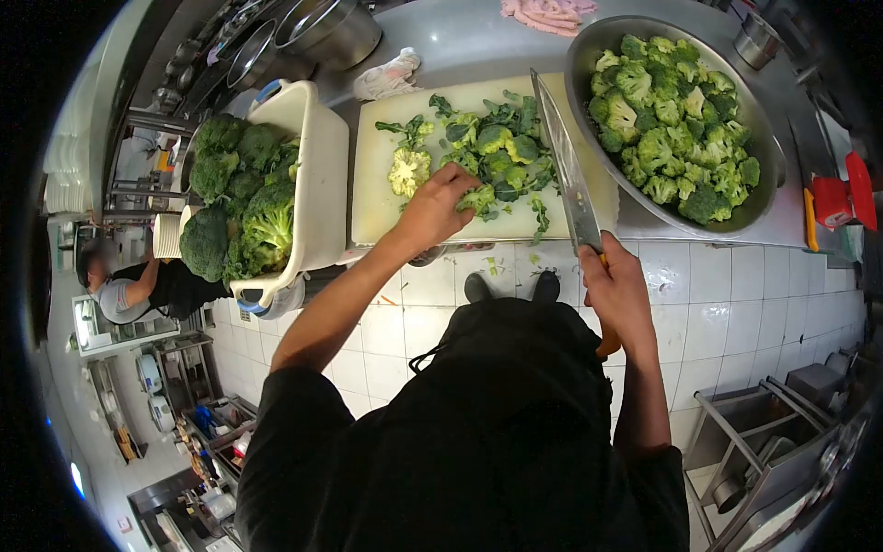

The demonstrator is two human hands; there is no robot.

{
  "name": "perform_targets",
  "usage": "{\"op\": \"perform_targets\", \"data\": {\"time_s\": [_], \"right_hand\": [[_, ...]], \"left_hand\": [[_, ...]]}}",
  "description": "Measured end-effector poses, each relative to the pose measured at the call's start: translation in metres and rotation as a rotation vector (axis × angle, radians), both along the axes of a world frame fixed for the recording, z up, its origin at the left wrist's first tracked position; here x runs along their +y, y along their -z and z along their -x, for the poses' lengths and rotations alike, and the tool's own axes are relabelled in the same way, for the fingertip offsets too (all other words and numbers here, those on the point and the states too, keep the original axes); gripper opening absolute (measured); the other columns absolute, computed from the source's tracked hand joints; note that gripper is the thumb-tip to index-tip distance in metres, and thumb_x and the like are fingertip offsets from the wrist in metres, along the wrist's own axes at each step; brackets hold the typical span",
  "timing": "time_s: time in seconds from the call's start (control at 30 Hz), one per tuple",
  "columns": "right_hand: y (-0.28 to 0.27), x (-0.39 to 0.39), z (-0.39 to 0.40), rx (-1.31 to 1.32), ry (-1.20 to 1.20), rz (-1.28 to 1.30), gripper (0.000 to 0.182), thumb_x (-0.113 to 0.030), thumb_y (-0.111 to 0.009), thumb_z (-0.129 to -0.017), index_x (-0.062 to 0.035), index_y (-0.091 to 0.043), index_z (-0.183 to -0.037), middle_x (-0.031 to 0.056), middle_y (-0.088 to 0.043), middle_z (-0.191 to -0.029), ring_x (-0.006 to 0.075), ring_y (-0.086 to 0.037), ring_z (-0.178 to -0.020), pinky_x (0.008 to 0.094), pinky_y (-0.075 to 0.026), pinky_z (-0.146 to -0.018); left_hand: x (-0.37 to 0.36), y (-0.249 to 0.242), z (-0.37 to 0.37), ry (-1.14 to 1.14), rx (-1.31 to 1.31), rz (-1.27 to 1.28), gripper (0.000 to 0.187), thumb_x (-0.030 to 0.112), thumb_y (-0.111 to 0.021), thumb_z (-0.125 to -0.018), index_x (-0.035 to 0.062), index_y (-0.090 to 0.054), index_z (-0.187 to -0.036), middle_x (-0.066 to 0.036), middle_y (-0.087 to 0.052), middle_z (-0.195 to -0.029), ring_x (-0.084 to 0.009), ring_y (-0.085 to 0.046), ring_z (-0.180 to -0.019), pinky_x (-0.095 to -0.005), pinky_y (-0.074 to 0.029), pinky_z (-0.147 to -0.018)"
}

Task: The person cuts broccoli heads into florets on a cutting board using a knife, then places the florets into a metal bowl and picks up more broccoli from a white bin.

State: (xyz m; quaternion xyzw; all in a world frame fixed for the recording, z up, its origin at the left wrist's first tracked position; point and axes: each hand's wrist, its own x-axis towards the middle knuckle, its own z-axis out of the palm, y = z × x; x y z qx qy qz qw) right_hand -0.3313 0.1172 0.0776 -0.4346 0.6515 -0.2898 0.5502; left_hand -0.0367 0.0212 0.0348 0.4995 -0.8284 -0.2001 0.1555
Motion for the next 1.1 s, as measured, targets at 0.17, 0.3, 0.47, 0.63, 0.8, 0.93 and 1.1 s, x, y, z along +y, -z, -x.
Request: {"op": "perform_targets", "data": {"time_s": [0.17, 0.3, 0.47, 0.63, 0.8, 0.93, 1.1], "right_hand": [[-0.003, 0.005, 0.011, 0.175, -0.204, 0.070, 0.019, -0.020, -0.058, -0.102, -0.0017, -0.059, -0.098, 0.0061, -0.055, -0.065, 0.0162, -0.054, -0.050, 0.0327, -0.044, -0.049], [-0.024, 0.008, 0.016, 0.403, -0.537, 0.174, 0.022, -0.022, -0.060, -0.099, -0.0012, -0.057, -0.094, 0.0181, -0.059, -0.065, 0.0374, -0.057, -0.056, 0.0430, -0.045, -0.056], [-0.030, 0.008, 0.009, 0.501, -0.723, 0.235, 0.020, -0.021, -0.057, -0.098, -0.0017, -0.058, -0.092, 0.0234, -0.062, -0.072, 0.0473, -0.061, -0.075, 0.0546, -0.046, -0.071], [-0.035, -0.001, 0.003, 0.555, -0.817, 0.151, 0.022, -0.021, -0.054, -0.098, -0.0004, -0.061, -0.099, 0.0238, -0.067, -0.080, 0.0467, -0.065, -0.085, 0.0556, -0.049, -0.081], [-0.035, -0.002, -0.002, 0.550, -0.818, 0.141, 0.021, -0.019, -0.053, -0.098, 0.0001, -0.061, -0.098, 0.0243, -0.068, -0.080, 0.0467, -0.065, -0.085, 0.0551, -0.049, -0.082], [-0.022, -0.002, 0.001, 0.556, -0.791, 0.280, 0.019, -0.022, -0.055, -0.099, -0.0037, -0.058, -0.094, 0.0230, -0.064, -0.075, 0.0488, -0.061, -0.077, 0.0575, -0.046, -0.071], [-0.037, -0.018, -0.005, 0.592, -0.896, 0.196, 0.020, -0.019, -0.054, -0.098, -0.0002, -0.060, -0.096, 0.0253, -0.066, -0.079, 0.0476, -0.065, -0.082, 0.0576, -0.049, -0.076]], "left_hand": [[0.010, -0.001, -0.009, -0.255, 0.132, 0.211, 0.045, -0.002, -0.074, -0.074, 0.0013, -0.068, -0.119, -0.017, -0.060, -0.110, -0.0374, -0.062, -0.103, -0.0442, -0.054, -0.089], [0.015, 0.008, -0.041, -0.355, 0.048, 0.254, 0.047, -0.003, -0.076, -0.073, -0.0009, -0.067, -0.119, -0.016, -0.059, -0.110, -0.0366, -0.061, -0.100, -0.0435, -0.053, -0.086], [0.033, 0.015, -0.038, -0.338, 0.127, 0.151, 0.046, -0.002, -0.077, -0.075, -0.0014, -0.070, -0.120, -0.016, -0.059, -0.114, -0.0335, -0.062, -0.101, -0.0405, -0.054, -0.085], [0.037, 0.020, -0.038, -0.400, 0.126, 0.123, 0.042, 0.001, -0.076, -0.078, -0.0018, -0.071, -0.119, -0.016, -0.062, -0.112, -0.0331, -0.065, -0.099, -0.0391, -0.056, -0.085], [0.036, 0.022, -0.037, -0.425, 0.145, 0.090, 0.040, 0.004, -0.076, -0.079, -0.0014, -0.071, -0.118, -0.017, -0.066, -0.113, -0.0348, -0.069, -0.091, -0.0407, -0.057, -0.083], [0.035, 0.025, -0.041, -0.421, 0.147, 0.094, 0.039, 0.005, -0.075, -0.079, -0.0003, -0.072, -0.117, -0.018, -0.067, -0.118, -0.0360, -0.071, -0.089, -0.0416, -0.058, -0.082], [0.032, 0.026, -0.044, -0.385, 0.158, 0.090, 0.036, 0.003, -0.074, -0.079, 0.0001, -0.072, -0.115, -0.018, -0.068, -0.116, -0.0362, -0.071, -0.087, -0.0414, -0.058, -0.082]]}}
